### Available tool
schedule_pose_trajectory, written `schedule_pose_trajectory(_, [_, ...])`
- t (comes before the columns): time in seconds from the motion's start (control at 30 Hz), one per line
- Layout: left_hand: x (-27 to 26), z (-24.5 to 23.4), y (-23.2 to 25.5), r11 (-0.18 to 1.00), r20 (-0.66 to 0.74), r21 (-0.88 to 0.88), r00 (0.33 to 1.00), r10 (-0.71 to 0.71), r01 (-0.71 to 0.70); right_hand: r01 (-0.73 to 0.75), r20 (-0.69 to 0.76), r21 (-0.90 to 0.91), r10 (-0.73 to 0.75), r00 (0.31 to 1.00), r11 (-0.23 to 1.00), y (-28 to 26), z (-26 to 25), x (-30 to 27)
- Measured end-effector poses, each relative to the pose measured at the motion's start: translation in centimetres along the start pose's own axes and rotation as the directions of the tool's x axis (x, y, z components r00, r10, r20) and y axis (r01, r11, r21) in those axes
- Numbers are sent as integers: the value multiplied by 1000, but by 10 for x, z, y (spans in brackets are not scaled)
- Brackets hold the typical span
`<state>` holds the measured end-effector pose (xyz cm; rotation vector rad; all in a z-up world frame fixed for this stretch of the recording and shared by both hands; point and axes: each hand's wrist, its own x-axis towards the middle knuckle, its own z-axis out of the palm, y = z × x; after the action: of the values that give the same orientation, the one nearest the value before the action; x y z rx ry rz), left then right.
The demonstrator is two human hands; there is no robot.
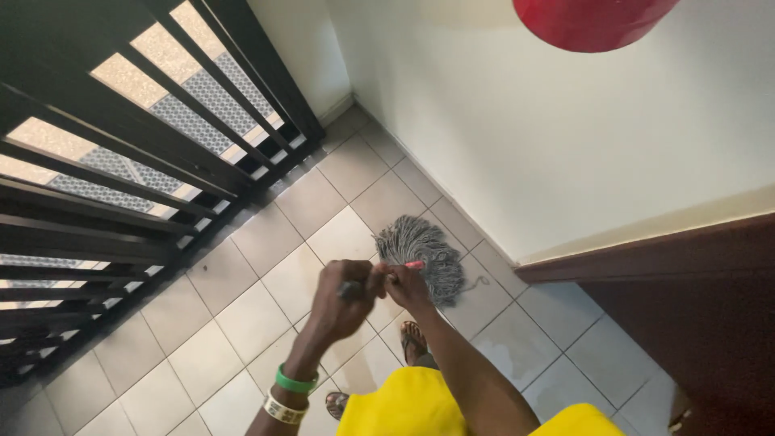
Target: The recorder is mopping the tiled floor of a hallway and opens a door to continue.
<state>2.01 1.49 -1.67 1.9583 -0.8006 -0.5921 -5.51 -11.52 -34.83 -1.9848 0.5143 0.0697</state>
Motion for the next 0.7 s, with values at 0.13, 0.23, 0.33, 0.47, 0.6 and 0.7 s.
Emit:
schedule_pose_trajectory(0.13, [-7,6,-10,995,21,-19,995,-93,93,-202,-87,-196,188,978,959,-28,-22,-38])
schedule_pose_trajectory(0.23, [-22,26,-17,989,65,-97,992,-107,113,-174,-149,-184,148,978,967,0,-32,-76])
schedule_pose_trajectory(0.33, [-29,57,-32,977,114,-188,990,-82,103,-317,-180,-227,280,943,921,28,-42,-107])
schedule_pose_trajectory(0.47, [-57,93,-40,953,184,-261,977,-105,151,-357,-96,-290,344,934,888,103,-42,-155])
schedule_pose_trajectory(0.6, [-95,116,-43,925,298,-300,944,-143,234,-351,-76,-220,343,936,910,144,-30,-210])
schedule_pose_trajectory(0.7, [-133,119,-36,965,222,-256,975,9,49,-340,-51,-269,339,939,901,151,-21,-229])
